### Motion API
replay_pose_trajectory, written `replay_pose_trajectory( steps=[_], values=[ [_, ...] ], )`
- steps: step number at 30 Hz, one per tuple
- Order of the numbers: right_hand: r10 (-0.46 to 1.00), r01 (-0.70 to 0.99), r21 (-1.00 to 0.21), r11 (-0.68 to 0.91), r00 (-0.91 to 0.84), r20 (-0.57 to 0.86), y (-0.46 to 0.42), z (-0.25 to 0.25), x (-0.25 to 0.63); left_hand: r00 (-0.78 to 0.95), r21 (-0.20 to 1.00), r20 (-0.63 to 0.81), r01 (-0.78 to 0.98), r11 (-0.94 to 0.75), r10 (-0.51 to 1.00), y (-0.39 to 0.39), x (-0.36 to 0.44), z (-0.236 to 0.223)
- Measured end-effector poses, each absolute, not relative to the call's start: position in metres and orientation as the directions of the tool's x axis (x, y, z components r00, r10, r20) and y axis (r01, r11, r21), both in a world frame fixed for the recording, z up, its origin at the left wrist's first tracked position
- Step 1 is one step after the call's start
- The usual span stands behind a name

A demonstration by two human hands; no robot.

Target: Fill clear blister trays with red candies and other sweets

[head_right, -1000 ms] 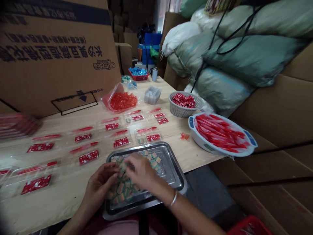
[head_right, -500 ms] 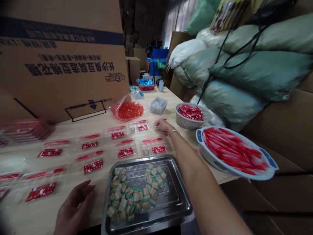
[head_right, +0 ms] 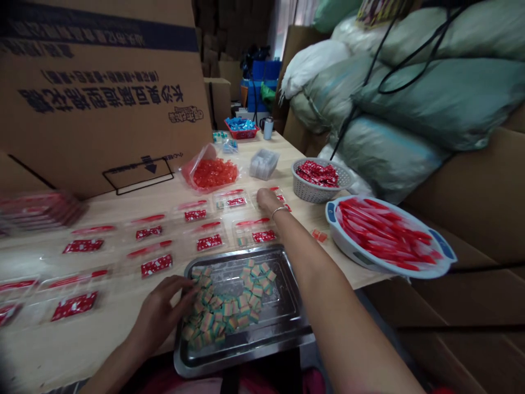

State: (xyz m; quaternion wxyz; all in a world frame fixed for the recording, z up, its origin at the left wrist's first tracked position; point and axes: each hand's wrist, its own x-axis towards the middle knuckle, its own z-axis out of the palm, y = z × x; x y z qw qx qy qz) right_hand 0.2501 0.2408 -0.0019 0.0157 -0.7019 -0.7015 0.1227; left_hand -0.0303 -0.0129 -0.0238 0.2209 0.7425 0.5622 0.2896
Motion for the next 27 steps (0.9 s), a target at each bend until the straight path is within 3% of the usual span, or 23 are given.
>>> replay_pose_trajectory(
  steps=[2, 5, 8, 11, 16, 19, 21, 23, 25, 27],
  values=[
    [0.995, 0.982, -0.187, 0.011, -0.029, -0.093, 0.224, 0.005, 0.250, 0.341, 0.493, 0.154, 0.786, -0.372, 0.927, 0.000, -0.017, -0.021],
    [0.997, 0.979, -0.195, 0.068, -0.074, -0.020, 0.181, 0.012, 0.252, 0.356, 0.290, 0.048, 0.889, -0.354, 0.933, 0.017, 0.000, -0.021],
    [0.983, 0.958, -0.241, 0.157, -0.174, -0.051, 0.123, 0.007, 0.251, 0.327, 0.258, -0.047, 0.917, -0.305, 0.944, 0.029, 0.009, -0.020],
    [0.969, 0.930, -0.303, 0.206, -0.238, -0.073, 0.073, -0.007, 0.244, 0.351, 0.354, -0.075, 0.884, -0.304, 0.933, 0.038, 0.010, -0.018],
    [0.971, 0.887, -0.405, 0.222, -0.240, 0.007, 0.048, -0.028, 0.232, 0.398, 0.477, -0.031, 0.812, -0.336, 0.917, 0.046, 0.008, -0.018],
    [0.964, 0.861, -0.440, 0.256, -0.261, 0.051, 0.046, -0.027, 0.231, 0.378, 0.704, 0.013, 0.654, -0.277, 0.926, 0.041, 0.011, -0.022],
    [0.958, 0.815, -0.510, 0.274, -0.279, 0.069, 0.039, -0.021, 0.230, 0.319, 0.884, -0.025, 0.450, -0.128, 0.947, 0.035, 0.014, -0.023],
    [0.939, 0.658, -0.697, 0.284, -0.337, 0.065, 0.029, -0.014, 0.226, 0.263, 0.968, -0.144, 0.238, 0.080, 0.954, 0.028, 0.018, -0.021],
    [0.904, 0.414, -0.869, 0.272, -0.419, 0.083, 0.018, -0.009, 0.219, 0.251, 0.966, -0.253, 0.118, 0.230, 0.934, 0.023, 0.022, -0.016],
    [0.887, 0.271, -0.923, 0.274, -0.441, 0.134, 0.011, -0.008, 0.211, 0.262, 0.957, -0.290, 0.070, 0.281, 0.921, 0.019, 0.025, -0.009]
  ],
)
